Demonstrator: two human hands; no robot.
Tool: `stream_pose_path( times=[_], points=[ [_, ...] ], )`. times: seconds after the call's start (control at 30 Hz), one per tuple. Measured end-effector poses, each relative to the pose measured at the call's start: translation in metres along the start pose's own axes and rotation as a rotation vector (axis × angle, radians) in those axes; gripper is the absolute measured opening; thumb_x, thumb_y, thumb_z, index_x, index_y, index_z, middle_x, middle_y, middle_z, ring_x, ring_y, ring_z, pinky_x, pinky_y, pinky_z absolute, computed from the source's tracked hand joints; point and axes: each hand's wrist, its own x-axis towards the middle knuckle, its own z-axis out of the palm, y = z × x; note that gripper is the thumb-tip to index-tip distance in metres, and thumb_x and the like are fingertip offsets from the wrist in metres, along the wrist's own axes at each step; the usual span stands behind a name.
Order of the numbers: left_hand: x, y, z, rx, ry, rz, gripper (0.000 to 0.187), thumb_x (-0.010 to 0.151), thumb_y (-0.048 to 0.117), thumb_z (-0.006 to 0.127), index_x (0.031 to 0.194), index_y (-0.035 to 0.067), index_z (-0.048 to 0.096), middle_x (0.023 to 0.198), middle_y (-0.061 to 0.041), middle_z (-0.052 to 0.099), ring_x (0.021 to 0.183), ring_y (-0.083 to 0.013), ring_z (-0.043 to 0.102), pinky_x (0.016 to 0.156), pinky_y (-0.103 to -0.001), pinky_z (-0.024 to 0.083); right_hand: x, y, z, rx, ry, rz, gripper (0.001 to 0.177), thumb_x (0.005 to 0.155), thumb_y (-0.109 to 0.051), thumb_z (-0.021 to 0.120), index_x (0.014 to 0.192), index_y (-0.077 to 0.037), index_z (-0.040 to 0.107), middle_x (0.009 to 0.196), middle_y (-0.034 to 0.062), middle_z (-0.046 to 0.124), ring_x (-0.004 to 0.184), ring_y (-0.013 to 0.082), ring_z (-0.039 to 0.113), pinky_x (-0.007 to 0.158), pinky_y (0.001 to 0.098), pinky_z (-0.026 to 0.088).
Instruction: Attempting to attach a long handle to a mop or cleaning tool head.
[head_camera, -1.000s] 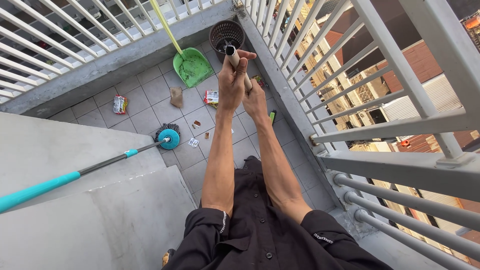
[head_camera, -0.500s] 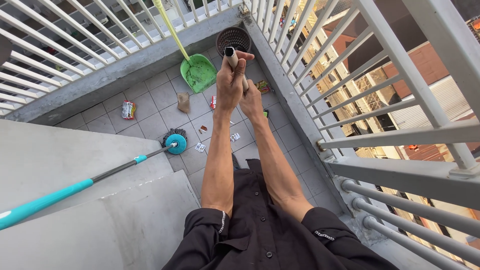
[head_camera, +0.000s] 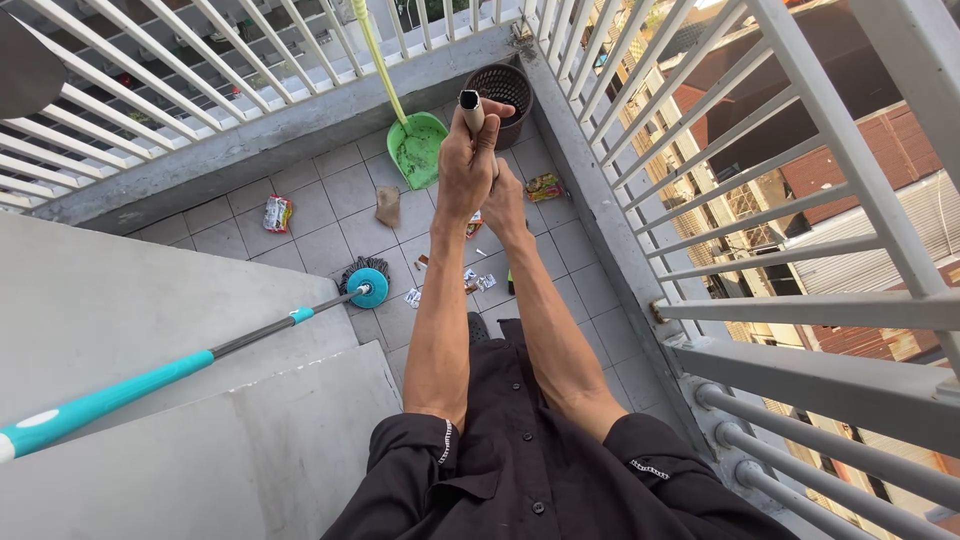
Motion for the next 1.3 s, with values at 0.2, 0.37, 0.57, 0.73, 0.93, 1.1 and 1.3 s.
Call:
stream_pose_path(
  times=[0.2, 0.37, 0.57, 0.73, 0.93, 1.1, 1.3],
  points=[
    [0.0, 0.005, -0.008, 0.02, 0.004, 0.0, 0.028, 0.112, 0.033, 0.051, 0.115, 0.008, 0.064, 0.112, -0.006, 0.076, 0.106, -0.0188, 0.074, 0.093, -0.034, 0.058, -0.001, -0.011, 0.01, 0.053, 0.02, 0.032, 0.029, 0.088, -0.017, 0.077, 0.099, -0.001, 0.055, 0.09, 0.0164, 0.071, 0.083, 0.0318, 0.071, 0.074, 0.0412, 0.055],
    [0.002, 0.005, -0.005, 0.035, 0.003, 0.004, 0.029, 0.111, 0.034, 0.051, 0.115, 0.008, 0.064, 0.112, -0.006, 0.076, 0.105, -0.0194, 0.074, 0.092, -0.035, 0.058, 0.001, -0.018, 0.007, 0.034, 0.015, -0.035, 0.034, 0.09, -0.017, 0.076, 0.112, -0.001, 0.058, 0.099, 0.0164, 0.072, 0.092, 0.0317, 0.073, 0.079, 0.0408, 0.056],
    [0.006, 0.013, 0.011, 0.104, 0.031, -0.002, 0.029, 0.111, 0.035, 0.051, 0.114, 0.008, 0.064, 0.111, -0.005, 0.077, 0.103, -0.0201, 0.075, 0.09, -0.035, 0.059, 0.007, -0.021, -0.006, 0.09, -0.032, -0.102, 0.048, 0.089, -0.019, 0.077, 0.128, -0.002, 0.055, 0.109, 0.0167, 0.072, 0.101, 0.0315, 0.072, 0.084, 0.0404, 0.055],
    [0.01, 0.007, 0.035, 0.134, 0.07, 0.009, 0.03, 0.111, 0.037, 0.051, 0.115, 0.009, 0.063, 0.113, -0.004, 0.077, 0.102, -0.0201, 0.075, 0.088, -0.035, 0.061, 0.017, -0.012, -0.022, 0.175, -0.09, -0.113, 0.06, 0.091, -0.022, 0.074, 0.142, -0.002, 0.048, 0.118, 0.0156, 0.07, 0.11, 0.0294, 0.07, 0.09, 0.04, 0.055],
    [0.014, 0.007, 0.056, 0.183, 0.134, -0.006, 0.031, 0.11, 0.039, 0.051, 0.116, 0.011, 0.064, 0.114, -0.004, 0.077, 0.104, -0.0208, 0.076, 0.089, -0.035, 0.061, 0.03, 0.012, -0.032, 0.19, -0.172, -0.112, 0.054, 0.095, -0.022, 0.07, 0.14, -0.001, 0.05, 0.114, 0.0159, 0.072, 0.107, 0.028, 0.072, 0.088, 0.0394, 0.056],
    [0.016, 0.005, 0.075, 0.172, 0.202, -0.035, 0.031, 0.109, 0.039, 0.052, 0.116, 0.011, 0.063, 0.115, -0.004, 0.077, 0.106, -0.021, 0.077, 0.09, -0.035, 0.062, 0.04, 0.03, -0.041, 0.181, -0.236, -0.14, 0.045, 0.09, -0.021, 0.073, 0.127, 0.002, 0.058, 0.107, 0.0169, 0.073, 0.102, 0.028, 0.072, 0.085, 0.0396, 0.055],
    [0.014, 0.009, 0.093, 0.213, 0.279, -0.004, 0.03, 0.111, 0.036, 0.053, 0.119, 0.009, 0.063, 0.118, -0.005, 0.076, 0.112, -0.0225, 0.075, 0.095, -0.035, 0.061, 0.048, 0.041, -0.055, 0.214, -0.344, -0.125, 0.036, 0.089, -0.02, 0.074, 0.114, 0.003, 0.063, 0.103, 0.0167, 0.074, 0.097, 0.026, 0.073, 0.08, 0.0379, 0.056]
  ],
)
